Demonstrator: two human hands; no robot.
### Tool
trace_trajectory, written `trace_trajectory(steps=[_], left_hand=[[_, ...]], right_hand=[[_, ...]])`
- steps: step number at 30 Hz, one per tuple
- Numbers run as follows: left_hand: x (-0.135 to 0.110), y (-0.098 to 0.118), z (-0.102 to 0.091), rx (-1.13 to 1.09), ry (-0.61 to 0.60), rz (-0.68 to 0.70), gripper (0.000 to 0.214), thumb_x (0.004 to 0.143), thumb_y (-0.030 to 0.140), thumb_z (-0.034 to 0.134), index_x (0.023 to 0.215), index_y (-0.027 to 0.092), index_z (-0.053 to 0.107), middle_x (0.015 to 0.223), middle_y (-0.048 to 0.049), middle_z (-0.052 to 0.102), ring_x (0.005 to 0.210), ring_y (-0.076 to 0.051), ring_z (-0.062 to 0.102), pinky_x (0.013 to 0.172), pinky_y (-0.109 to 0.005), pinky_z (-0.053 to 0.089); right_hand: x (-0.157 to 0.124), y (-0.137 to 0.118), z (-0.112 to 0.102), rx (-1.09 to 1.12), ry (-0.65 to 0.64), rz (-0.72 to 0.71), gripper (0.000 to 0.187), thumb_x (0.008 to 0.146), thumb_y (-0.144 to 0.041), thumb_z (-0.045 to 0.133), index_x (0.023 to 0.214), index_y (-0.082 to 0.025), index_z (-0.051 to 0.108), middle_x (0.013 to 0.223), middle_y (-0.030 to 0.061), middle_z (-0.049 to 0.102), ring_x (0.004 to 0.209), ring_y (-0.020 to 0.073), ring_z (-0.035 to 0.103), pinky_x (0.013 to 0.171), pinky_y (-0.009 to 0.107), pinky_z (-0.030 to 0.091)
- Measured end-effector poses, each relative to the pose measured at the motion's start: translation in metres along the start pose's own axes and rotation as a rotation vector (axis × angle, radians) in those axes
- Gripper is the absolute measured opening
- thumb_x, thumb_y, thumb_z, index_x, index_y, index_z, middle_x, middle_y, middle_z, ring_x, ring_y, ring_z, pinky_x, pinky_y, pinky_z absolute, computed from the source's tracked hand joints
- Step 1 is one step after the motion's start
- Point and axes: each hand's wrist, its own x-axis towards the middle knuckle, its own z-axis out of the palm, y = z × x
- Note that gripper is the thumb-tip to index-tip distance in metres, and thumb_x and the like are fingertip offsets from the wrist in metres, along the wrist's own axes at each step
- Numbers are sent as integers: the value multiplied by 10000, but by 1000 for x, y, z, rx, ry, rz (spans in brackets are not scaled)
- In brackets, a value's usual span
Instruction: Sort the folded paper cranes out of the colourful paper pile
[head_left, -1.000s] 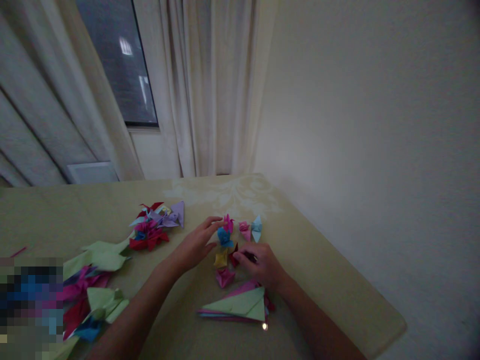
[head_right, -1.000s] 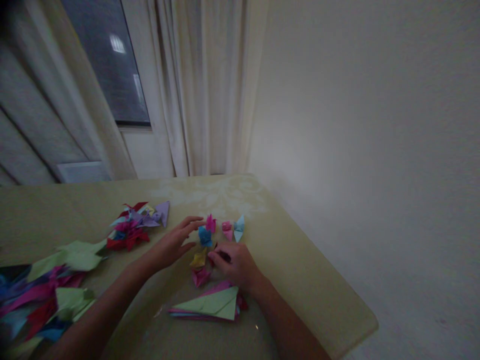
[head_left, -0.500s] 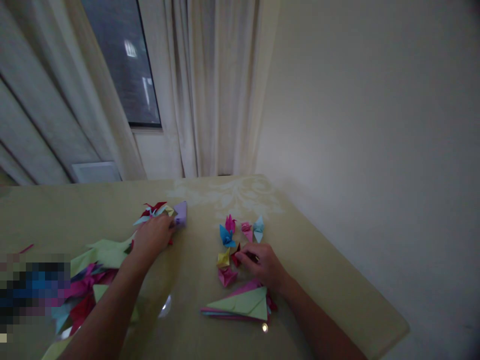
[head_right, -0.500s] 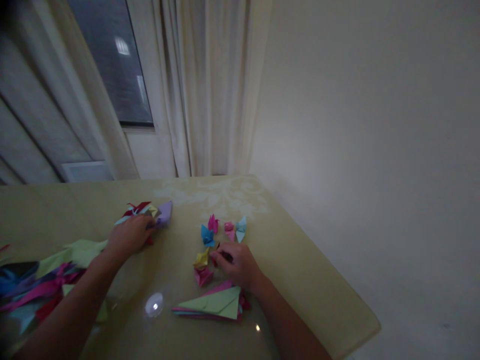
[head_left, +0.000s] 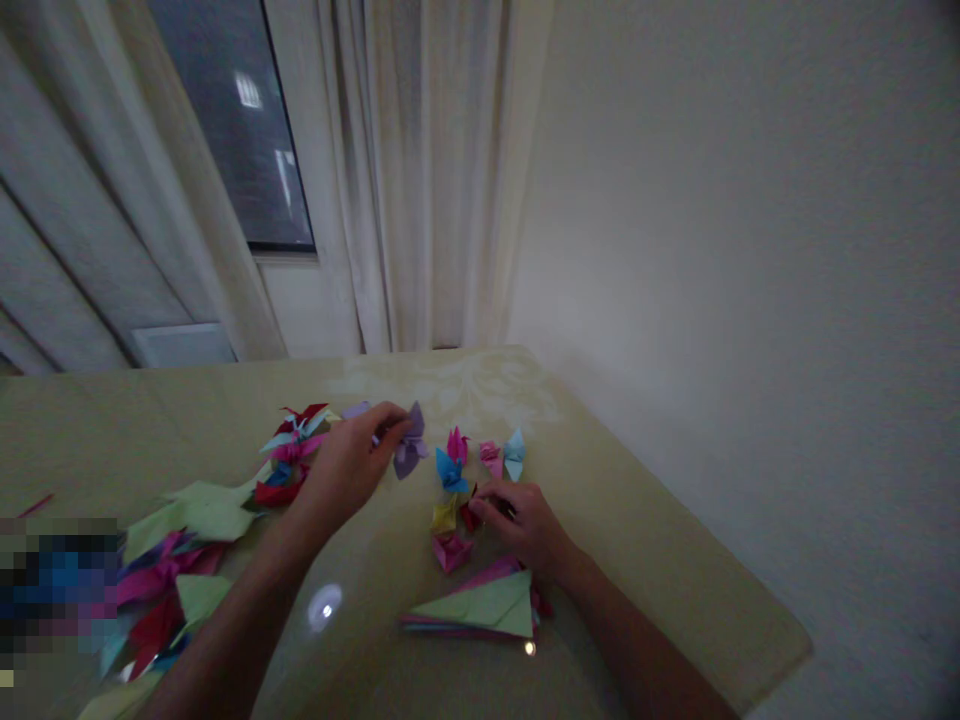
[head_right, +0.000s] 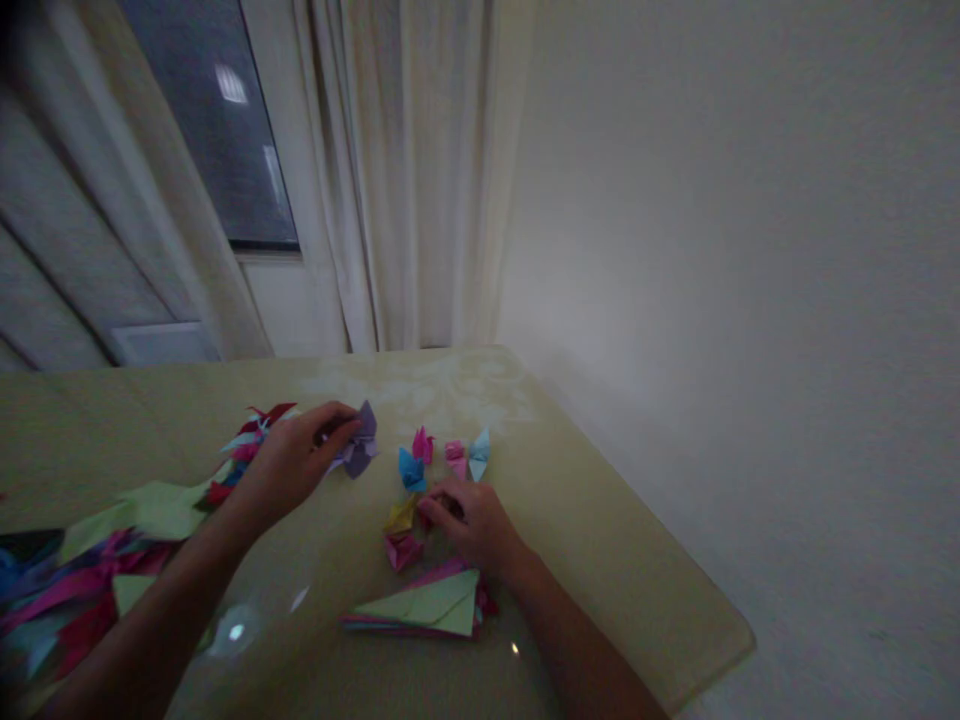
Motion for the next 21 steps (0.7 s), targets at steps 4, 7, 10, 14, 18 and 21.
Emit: trace_trajectory(steps=[4,7,10,14,18,21], left_hand=[[-11,31,28,-245,-251,91,229,976,381,574,911,206,708,810,0,746,736,-167,656,677,-258,456],[-17,41,43,-280,-342,117,194,976,322,580,890,199,704,847,-12,753,772,-172,668,705,-267,463],[-18,41,49,-298,-329,98,165,974,298,591,892,197,692,845,-14,751,775,-175,679,698,-271,468],[-14,37,47,-351,-275,78,124,967,279,611,913,196,687,829,-4,745,762,-164,682,689,-259,483],[-13,38,41,-403,-262,91,122,977,282,619,936,195,695,836,1,737,764,-150,670,670,-238,484],[-14,38,39,-418,-271,91,127,985,285,621,933,192,691,830,4,728,755,-143,656,659,-232,478]], right_hand=[[-1,1,-1,150,36,23,513,1022,-621,551,1279,-197,685,693,-27,587,608,146,536,590,258,390],[-1,2,-2,264,66,15,532,1006,-637,571,1317,-212,651,802,0,625,675,164,574,627,275,436],[-1,3,-4,337,79,7,455,999,-602,608,1219,-214,694,867,22,656,711,168,593,651,284,455],[-1,3,-6,365,138,-7,443,943,-582,702,1171,-202,710,763,-8,618,663,154,558,626,273,436],[0,2,-5,343,180,-8,407,900,-525,778,1135,-197,723,731,-20,614,649,147,548,622,264,431],[0,3,-5,323,193,-23,377,915,-527,756,1096,-196,745,765,-1,648,662,151,564,639,272,446]])
